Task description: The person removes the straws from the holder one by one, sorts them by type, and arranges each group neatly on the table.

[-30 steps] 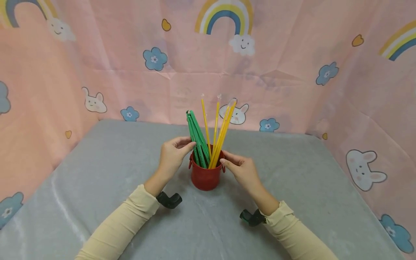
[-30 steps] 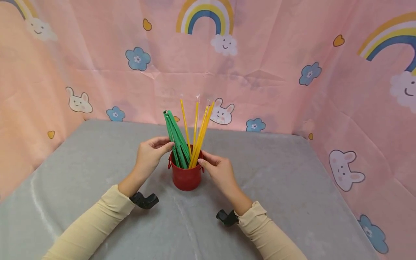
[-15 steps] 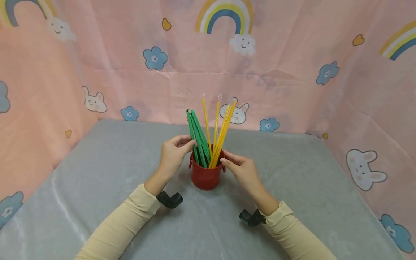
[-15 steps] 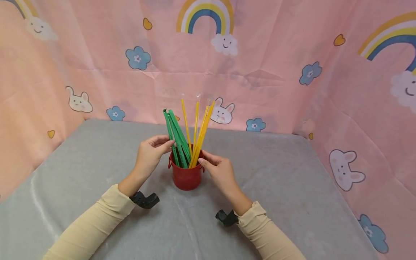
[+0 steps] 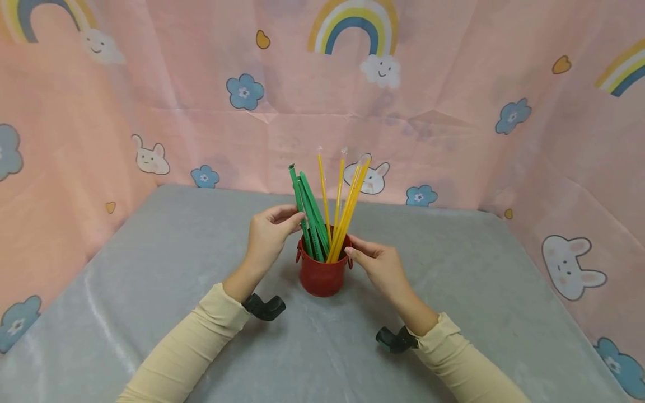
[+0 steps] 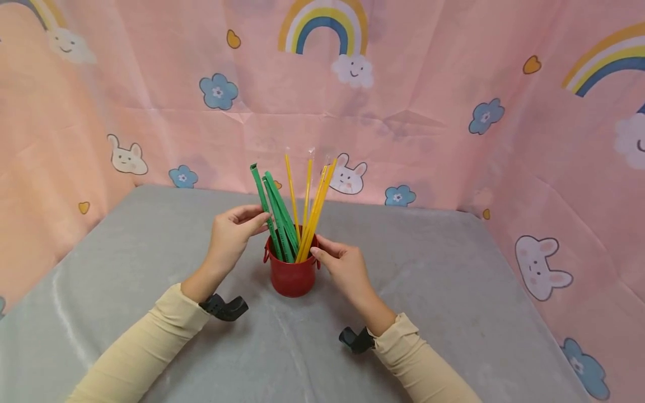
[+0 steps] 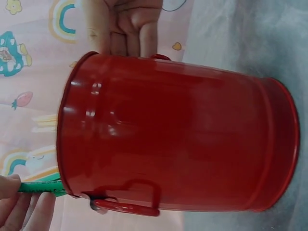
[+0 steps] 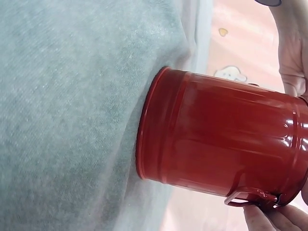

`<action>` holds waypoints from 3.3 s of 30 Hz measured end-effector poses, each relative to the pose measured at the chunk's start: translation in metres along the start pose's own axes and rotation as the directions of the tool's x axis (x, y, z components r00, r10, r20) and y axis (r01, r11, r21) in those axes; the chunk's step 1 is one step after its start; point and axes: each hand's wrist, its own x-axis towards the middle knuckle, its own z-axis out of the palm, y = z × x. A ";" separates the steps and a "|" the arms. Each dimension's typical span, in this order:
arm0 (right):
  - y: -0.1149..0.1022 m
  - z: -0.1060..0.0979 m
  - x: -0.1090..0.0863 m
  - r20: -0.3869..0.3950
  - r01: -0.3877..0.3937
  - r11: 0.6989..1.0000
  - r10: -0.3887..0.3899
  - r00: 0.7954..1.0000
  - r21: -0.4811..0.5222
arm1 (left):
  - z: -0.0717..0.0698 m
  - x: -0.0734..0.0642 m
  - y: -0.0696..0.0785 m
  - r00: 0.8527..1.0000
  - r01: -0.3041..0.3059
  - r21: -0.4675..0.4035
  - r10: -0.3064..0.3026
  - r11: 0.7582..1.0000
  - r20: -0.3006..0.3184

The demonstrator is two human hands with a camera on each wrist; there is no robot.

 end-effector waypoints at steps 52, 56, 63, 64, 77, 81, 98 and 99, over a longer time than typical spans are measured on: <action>0.002 0.003 -0.001 -0.029 0.008 1.000 -0.009 1.000 -0.015 | -0.042 0.011 0.048 0.971 -0.188 -0.312 0.127 0.931 -0.204; 0.002 0.003 -0.002 -0.030 -0.001 1.000 0.001 1.000 -0.022 | -0.051 0.014 0.051 0.971 -0.186 -0.333 0.122 0.924 -0.204; 0.001 0.004 -0.001 -0.017 -0.003 1.000 0.003 1.000 -0.018 | -0.068 0.020 0.051 0.980 -0.146 -0.336 0.089 0.931 -0.179; 0.000 0.003 0.000 -0.017 0.000 1.000 -0.001 1.000 -0.018 | -0.070 0.021 0.051 0.981 -0.139 -0.328 0.085 0.934 -0.173; -0.002 0.000 0.002 -0.016 -0.011 0.999 0.010 1.000 -0.041 | -0.085 0.030 0.045 0.993 0.112 -0.164 -0.115 0.980 -0.005; -0.001 0.001 0.002 -0.016 -0.013 0.999 0.012 1.000 -0.043 | -0.085 0.035 0.043 0.964 0.253 -0.071 -0.245 0.965 0.101; 0.005 0.002 -0.002 -0.039 -0.010 0.999 0.008 0.999 -0.051 | -0.079 0.045 0.016 0.849 0.472 0.123 -0.488 0.873 0.206; 0.005 0.002 -0.002 -0.041 -0.011 0.999 0.008 0.999 -0.051 | -0.079 0.046 0.015 0.844 0.477 0.132 -0.494 0.869 0.209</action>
